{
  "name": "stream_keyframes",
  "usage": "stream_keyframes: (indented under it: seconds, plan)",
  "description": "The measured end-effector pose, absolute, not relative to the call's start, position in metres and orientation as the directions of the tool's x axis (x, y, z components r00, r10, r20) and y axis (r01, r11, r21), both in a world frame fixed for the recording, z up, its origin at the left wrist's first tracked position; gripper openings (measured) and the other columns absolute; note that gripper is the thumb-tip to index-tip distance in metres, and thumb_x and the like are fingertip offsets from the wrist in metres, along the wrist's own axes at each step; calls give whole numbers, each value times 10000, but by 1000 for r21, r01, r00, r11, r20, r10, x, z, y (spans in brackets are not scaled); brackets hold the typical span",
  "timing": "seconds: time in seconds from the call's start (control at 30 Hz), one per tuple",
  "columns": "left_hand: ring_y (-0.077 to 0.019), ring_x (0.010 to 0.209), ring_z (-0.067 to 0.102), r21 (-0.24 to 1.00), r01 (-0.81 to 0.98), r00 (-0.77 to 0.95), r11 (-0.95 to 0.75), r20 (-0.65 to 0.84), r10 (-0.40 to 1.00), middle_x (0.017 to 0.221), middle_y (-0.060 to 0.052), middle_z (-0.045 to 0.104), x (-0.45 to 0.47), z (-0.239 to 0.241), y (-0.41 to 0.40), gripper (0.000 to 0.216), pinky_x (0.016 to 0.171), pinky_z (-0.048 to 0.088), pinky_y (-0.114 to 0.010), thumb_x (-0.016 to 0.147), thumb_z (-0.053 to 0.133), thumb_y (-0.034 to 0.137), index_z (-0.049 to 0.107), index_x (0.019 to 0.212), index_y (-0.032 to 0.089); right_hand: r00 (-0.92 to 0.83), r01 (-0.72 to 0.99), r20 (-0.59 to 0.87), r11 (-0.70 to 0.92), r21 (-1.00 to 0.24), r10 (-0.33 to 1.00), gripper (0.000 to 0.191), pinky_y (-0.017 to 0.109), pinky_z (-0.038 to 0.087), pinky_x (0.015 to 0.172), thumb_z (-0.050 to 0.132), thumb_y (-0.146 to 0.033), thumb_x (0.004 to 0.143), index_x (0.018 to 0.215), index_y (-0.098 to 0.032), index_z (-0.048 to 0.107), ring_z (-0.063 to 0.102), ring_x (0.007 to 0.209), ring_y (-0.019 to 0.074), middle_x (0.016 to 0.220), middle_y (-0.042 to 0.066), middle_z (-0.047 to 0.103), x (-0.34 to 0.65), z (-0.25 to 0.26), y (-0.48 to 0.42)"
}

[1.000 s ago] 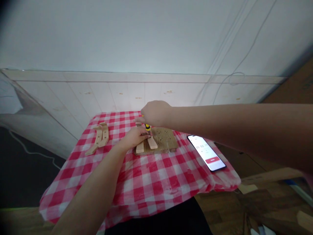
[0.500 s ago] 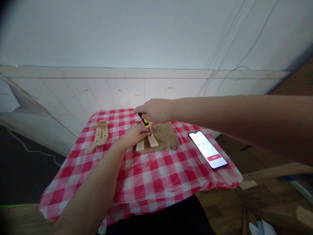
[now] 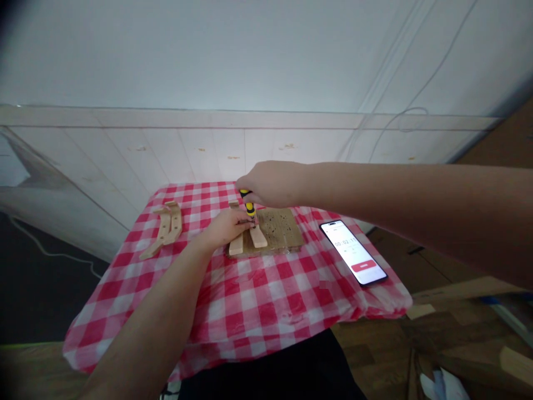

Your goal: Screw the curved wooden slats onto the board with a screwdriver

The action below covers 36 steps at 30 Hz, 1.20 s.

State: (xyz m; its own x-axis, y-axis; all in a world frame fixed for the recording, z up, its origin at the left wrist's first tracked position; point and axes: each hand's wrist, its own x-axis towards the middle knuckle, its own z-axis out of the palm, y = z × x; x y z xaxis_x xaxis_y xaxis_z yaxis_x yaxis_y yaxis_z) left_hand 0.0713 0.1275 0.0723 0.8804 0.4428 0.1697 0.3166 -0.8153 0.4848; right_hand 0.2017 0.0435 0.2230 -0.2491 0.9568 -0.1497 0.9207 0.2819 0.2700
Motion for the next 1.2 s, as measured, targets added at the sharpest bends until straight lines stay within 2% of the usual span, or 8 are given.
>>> stream_keyframes:
  seconds: [0.13,0.3,0.5,0.7,0.77,0.93,1.1,1.2]
  plan:
    - [-171,899,648,467,324,880,-823,171,443,995,-29,733,72,73,128,218,788,483,-273,881,525,245,721,963,199,-83,929,12,72,363,997,557,335,376,637,292,-530,934,973,-145,693,619,815,256,892,154,689,203,217,48]
    - [-160,865,648,490,332,874,-806,162,459,982,-30,733,72,73,127,217,768,485,-256,884,526,261,722,953,197,-343,918,-112,358,173,933,375,317,396,710,364,-348,946,1207,-207,593,616,867,202,1030,102,683,212,214,45]
    - [-167,898,646,479,340,879,-809,143,454,1000,-33,731,72,77,125,221,807,480,-263,885,527,257,723,976,207,-69,913,-99,102,396,993,565,389,404,668,341,-581,913,899,-150,706,628,815,295,813,154,681,199,222,43]
    - [-169,914,649,478,340,877,-810,150,456,1022,-38,729,72,75,125,225,821,483,-268,886,525,251,722,982,202,-289,939,-158,312,144,944,397,309,418,694,385,-397,935,1191,-174,591,620,843,202,1030,117,683,203,215,35]
    - [-168,919,650,476,322,885,-818,157,439,1029,-36,728,72,75,126,230,820,484,-267,889,517,248,721,985,204,-278,940,-199,309,146,940,373,297,412,670,401,-393,928,1125,-163,619,616,785,187,973,115,692,205,215,34]
    - [-163,897,650,477,350,875,-806,141,464,1012,-24,730,72,76,126,217,800,487,-265,879,528,251,719,975,214,57,942,-64,-33,333,996,626,349,403,625,268,-597,914,878,-134,688,620,762,264,807,164,676,205,217,43]
    - [-162,905,646,508,326,881,-798,144,451,1008,-25,730,72,77,126,205,808,483,-263,874,540,244,721,964,210,-155,966,-250,200,163,956,437,315,399,626,384,-479,920,1062,-154,640,606,721,203,891,121,687,200,218,37]
    - [-166,901,646,512,329,885,-793,127,449,1001,-25,730,72,79,124,209,802,480,-266,879,533,249,720,963,209,-14,961,-132,50,273,991,540,341,399,641,327,-547,919,915,-138,680,616,762,251,814,151,676,199,213,39]
